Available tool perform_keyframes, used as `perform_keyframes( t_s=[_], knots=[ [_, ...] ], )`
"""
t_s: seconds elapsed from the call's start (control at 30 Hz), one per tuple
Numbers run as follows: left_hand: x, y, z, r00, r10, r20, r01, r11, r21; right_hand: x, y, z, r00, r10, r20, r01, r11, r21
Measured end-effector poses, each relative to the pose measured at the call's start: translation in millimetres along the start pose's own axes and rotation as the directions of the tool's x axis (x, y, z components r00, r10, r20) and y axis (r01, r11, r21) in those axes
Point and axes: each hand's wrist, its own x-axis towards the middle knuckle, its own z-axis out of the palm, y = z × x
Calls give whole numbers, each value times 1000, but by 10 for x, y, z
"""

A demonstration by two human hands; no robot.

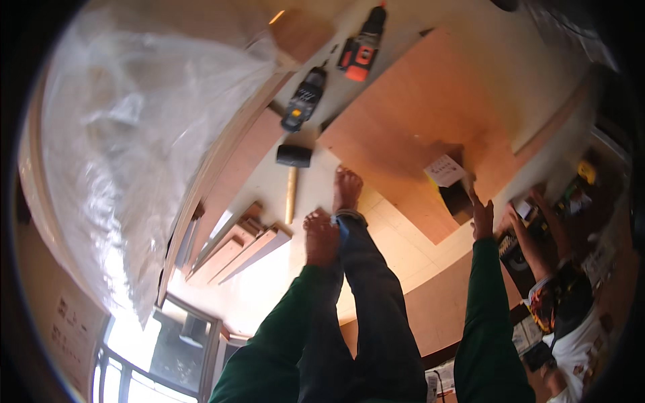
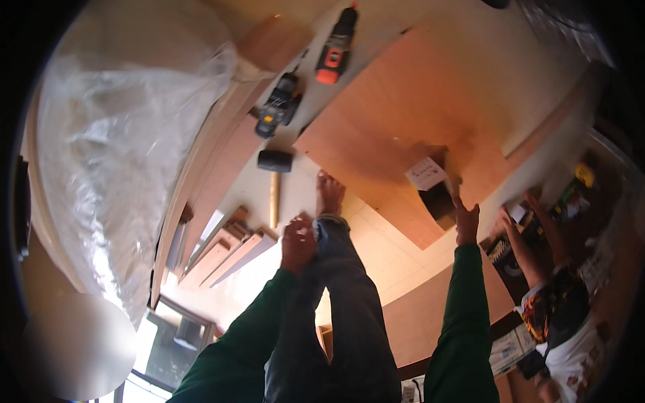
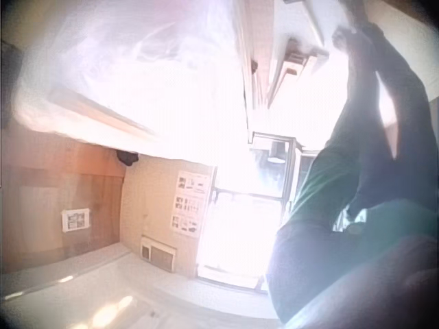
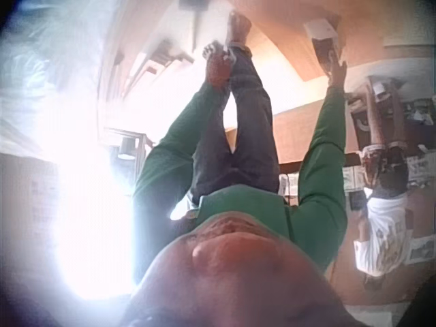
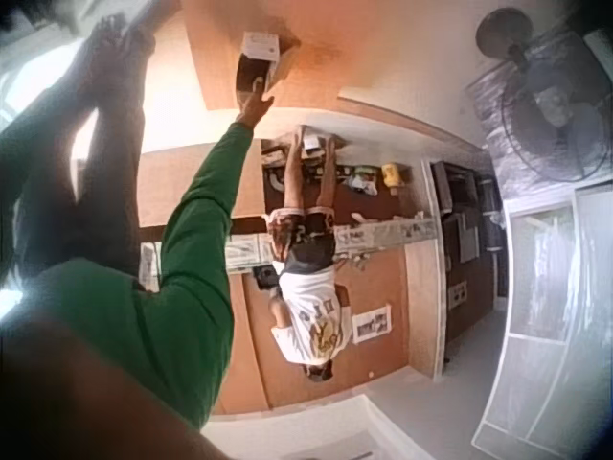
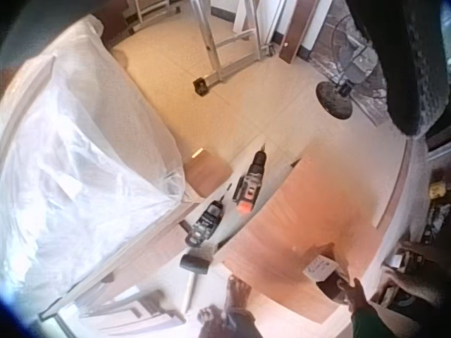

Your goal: The person assembles a wooden cabinet on the floor using a cordless drill and a hammer. They secure wooden panels together, insert screws, and fit a drawer into the frame.

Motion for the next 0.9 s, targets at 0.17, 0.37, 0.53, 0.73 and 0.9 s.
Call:
perform_keyframes(
  t_s=[0.17,0.37,0.53,0.73,0.9],
  knots=[
    [-549,218,169,909,81,409,-123,989,78,-21,797,329,876,366,316,-394,919,30],
    [-432,376,-113,916,-78,394,-1,981,196,-340,1103,871,680,-638,362,732,623,-276],
    [-804,187,-221,951,-213,224,193,975,106,-1628,-4,1646,615,-643,457,737,674,-43],
    [-1302,-53,87,968,-241,64,243,970,-21,-2215,-944,3279,271,-669,692,962,168,-215],
    [-1329,-192,109,944,-279,177,305,942,-141,-2267,-1694,4475,131,-656,743,987,17,-159]
  ],
)
